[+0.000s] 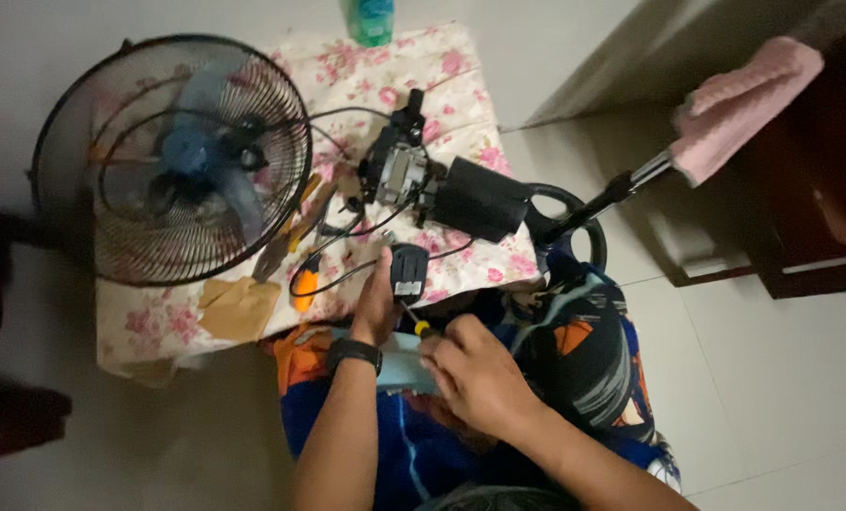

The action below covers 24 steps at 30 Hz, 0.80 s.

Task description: The person uses a screwdriver to remove screws from a small black plastic fan component, then wipes the exposed interior with a pink cloth. The fan blade and motor assembly remain on the table.

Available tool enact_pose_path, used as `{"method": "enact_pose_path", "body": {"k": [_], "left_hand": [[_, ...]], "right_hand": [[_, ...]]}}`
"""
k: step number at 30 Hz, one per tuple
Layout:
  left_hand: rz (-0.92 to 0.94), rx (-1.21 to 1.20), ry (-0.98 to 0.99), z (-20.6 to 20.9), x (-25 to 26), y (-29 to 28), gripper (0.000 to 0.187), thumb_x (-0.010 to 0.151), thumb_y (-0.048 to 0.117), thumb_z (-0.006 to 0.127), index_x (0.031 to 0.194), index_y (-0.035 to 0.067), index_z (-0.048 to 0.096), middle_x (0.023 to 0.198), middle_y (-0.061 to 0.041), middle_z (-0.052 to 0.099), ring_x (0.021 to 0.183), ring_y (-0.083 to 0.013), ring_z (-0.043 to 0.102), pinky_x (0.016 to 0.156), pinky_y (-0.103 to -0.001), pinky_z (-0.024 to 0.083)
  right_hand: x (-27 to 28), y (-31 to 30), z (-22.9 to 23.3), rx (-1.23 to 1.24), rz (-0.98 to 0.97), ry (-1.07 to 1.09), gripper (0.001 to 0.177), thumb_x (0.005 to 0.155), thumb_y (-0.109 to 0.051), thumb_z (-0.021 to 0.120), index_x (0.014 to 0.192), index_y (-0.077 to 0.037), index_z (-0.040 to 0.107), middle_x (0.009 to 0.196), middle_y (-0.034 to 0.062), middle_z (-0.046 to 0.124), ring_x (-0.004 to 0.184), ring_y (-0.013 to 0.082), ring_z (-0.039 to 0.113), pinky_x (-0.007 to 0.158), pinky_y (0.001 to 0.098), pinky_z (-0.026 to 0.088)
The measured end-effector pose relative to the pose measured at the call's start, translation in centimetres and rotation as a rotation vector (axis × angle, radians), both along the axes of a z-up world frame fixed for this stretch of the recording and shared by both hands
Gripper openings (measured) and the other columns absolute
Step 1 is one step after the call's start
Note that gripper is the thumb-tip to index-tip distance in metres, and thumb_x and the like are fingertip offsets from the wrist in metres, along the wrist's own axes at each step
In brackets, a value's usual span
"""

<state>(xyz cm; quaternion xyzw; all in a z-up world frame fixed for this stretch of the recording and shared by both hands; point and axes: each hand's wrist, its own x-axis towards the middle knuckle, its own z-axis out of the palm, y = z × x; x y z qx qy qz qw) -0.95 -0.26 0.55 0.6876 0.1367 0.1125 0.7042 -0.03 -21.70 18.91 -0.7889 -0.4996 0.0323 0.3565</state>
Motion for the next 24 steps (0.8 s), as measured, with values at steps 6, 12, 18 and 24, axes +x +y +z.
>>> {"method": "enact_pose_path", "body": {"k": [6, 12, 18, 24], "left_hand": [[0.189, -0.757, 0.205, 1.4, 1.1, -0.3, 0.066, 0.103, 0.060, 0.041, 0.127, 0.003, 0.066, 0.102, -0.009, 0.074, 0.083, -0.0224, 0.073, 0.074, -0.034, 0.058], [0.145, -0.654, 0.185, 1.6, 1.0, -0.2, 0.069, 0.101, 0.062, 0.039, 0.127, 0.005, 0.067, 0.100, -0.009, 0.076, 0.081, -0.0216, 0.075, 0.070, -0.034, 0.059], [0.182, -0.634, 0.232, 1.6, 0.8, -0.5, 0.067, 0.103, 0.060, 0.039, 0.123, 0.003, 0.070, 0.098, -0.009, 0.077, 0.081, -0.0192, 0.075, 0.072, -0.032, 0.060], [0.225, -0.637, 0.286, 2.1, 0.9, -0.5, 0.065, 0.102, 0.062, 0.041, 0.125, 0.008, 0.069, 0.097, -0.005, 0.076, 0.080, -0.0158, 0.071, 0.068, -0.030, 0.054]], "right_hand": [[0.3, 0.2, 0.2, -0.243, -0.342, 0.411, 0.030, 0.101, -0.030, 0.059, 0.124, -0.010, 0.061, 0.091, 0.0107, 0.073, 0.085, 0.0327, 0.074, 0.075, 0.0429, 0.057], [0.3, -1.0, -0.8, 0.118, -0.133, -0.026, 0.029, 0.099, -0.024, 0.066, 0.120, -0.005, 0.058, 0.095, 0.0235, 0.068, 0.081, 0.0412, 0.069, 0.068, 0.0447, 0.056], [0.6, -0.7, -1.3, -0.280, -0.432, 0.280, 0.035, 0.102, -0.036, 0.060, 0.127, -0.011, 0.061, 0.085, 0.0146, 0.072, 0.079, 0.0344, 0.073, 0.070, 0.0455, 0.055], [0.4, -0.7, -1.3, -0.100, -0.356, 0.090, 0.057, 0.086, -0.037, 0.072, 0.124, 0.003, 0.056, 0.095, 0.0265, 0.066, 0.070, 0.0404, 0.069, 0.057, 0.0474, 0.054]]}}
